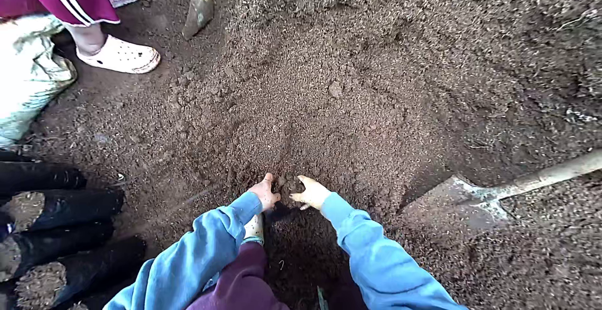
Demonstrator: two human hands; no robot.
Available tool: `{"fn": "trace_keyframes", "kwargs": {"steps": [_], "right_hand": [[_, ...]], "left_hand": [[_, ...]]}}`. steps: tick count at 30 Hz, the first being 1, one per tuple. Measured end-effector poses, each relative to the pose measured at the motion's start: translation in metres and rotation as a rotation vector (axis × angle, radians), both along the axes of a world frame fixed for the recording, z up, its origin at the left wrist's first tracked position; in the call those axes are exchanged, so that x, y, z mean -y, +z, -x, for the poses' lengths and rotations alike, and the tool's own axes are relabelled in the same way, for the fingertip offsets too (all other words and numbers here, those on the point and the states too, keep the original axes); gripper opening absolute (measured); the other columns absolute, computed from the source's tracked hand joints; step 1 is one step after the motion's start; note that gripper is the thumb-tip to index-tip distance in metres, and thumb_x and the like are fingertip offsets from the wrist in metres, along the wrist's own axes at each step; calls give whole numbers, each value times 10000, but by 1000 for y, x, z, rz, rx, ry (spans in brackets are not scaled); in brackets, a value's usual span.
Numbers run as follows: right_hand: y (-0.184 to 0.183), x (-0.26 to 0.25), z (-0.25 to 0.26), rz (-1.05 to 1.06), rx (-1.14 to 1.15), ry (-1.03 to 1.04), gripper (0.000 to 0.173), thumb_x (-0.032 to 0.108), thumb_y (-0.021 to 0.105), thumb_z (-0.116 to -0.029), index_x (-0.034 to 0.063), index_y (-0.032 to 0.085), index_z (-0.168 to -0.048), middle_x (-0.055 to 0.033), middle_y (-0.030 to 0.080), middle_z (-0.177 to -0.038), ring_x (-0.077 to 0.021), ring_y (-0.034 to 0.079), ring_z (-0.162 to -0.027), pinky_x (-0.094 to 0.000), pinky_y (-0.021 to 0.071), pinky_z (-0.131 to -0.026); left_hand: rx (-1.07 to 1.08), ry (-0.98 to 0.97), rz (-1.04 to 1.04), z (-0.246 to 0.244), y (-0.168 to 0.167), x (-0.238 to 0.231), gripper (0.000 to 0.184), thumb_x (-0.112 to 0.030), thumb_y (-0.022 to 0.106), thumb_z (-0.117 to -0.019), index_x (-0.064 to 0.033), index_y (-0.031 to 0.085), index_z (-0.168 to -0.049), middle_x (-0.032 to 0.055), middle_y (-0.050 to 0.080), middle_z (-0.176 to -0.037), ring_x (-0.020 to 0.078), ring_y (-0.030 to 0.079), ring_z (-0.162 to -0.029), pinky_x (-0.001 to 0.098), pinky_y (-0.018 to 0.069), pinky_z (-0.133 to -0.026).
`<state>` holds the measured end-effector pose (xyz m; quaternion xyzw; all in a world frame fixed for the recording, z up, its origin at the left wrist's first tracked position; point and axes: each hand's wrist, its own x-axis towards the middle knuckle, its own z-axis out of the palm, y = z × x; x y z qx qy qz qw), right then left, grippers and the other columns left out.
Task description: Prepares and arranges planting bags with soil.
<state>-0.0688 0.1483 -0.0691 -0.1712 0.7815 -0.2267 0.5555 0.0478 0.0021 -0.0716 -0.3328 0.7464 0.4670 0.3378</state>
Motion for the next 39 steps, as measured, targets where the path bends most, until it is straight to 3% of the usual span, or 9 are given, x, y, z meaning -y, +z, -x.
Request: {"fn": "trace_keyframes", "kwargs": {"steps": [6, 10, 13, 15, 21, 24, 28, 34, 39], "right_hand": [[-2, -2, 22, 26, 334, -230, 571, 315, 599, -1049, 99, 383, -1531, -211, 426, -1544, -391, 537, -1322, -569, 516, -1000], [0, 13, 16, -7, 92, 3, 562, 240, 701, -991, 31, 429, -1437, -243, 494, -1439, -345, 582, -1239, -509, 534, -962], [9, 20, 11, -86, -148, 306, 511, 298, 710, -983, 6, 500, -1346, -253, 565, -1335, -351, 611, -1170, -510, 505, -967], [18, 23, 15, -126, -182, 451, 508, 322, 700, -987, 21, 505, -1347, -238, 583, -1295, -338, 641, -1091, -503, 525, -921], [17, 36, 52, -101, 177, 272, 616, 471, 557, -1043, 203, 394, -1573, -209, 470, -1531, -444, 546, -1310, -638, 478, -1020], [14, 54, 48, -134, 146, 373, 586, 462, 559, -1044, 151, 463, -1533, -204, 492, -1513, -410, 540, -1328, -598, 467, -1049], [18, 70, 33, -88, -43, 604, 626, 401, 666, -998, 82, 466, -1498, -237, 523, -1455, -403, 588, -1247, -584, 512, -965], [21, 67, 9, 63, -319, 839, 500, 241, 592, -1045, 46, 478, -1491, -201, 503, -1518, -358, 463, -1428, -570, 356, -1167], [-3, 35, 47, 223, -165, 407, 480, 366, 551, -1064, 60, 549, -1435, -222, 601, -1384, -354, 610, -1244, -552, 461, -1067]], "left_hand": [[77, 216, -209, 1, -3, 14, 730, -631, 436, -1047, -167, 287, -1591, 119, 654, -935, 162, 577, -700, 323, 486, -680], [19, 84, -102, 8, -4, 12, 556, -373, 628, -1041, -85, 416, -1467, 157, 624, -1074, 178, 569, -746, 351, 483, -708], [-81, 60, -63, 6, -10, 6, 547, -188, 717, -987, 10, 473, -1435, 256, 584, -1368, 341, 608, -1202, 519, 483, -1028], [-139, 89, -2, -1, -6, -2, 584, -147, 748, -950, 31, 476, -1435, 268, 598, -1367, 393, 564, -1316, 564, 432, -1117], [116, 538, -260, -36, 14, -33, 839, -581, 577, -1011, -92, 252, -1610, 233, 648, -1228, 308, 659, -1008, 470, 537, -889], [141, 782, -490, -33, 13, -53, 651, -456, 536, -1068, -8, 375, -1512, 221, 697, -1164, 261, 723, -981, 378, 584, -881], [44, 1088, -453, -17, 13, -59, 560, -194, 575, -1075, -16, 286, -1520, 240, 630, -1183, 234, 722, -857, 320, 614, -707], [135, 972, -311, -5, 18, -61, 265, -213, 456, -1120, -19, 450, -1300, 53, 600, -774, 83, 561, -526, 222, 497, -493], [144, 577, -263, -20, 15, -34, 380, -329, 523, -1095, -47, 484, -1347, 32, 589, -767, 100, 564, -572, 255, 508, -562]]}}
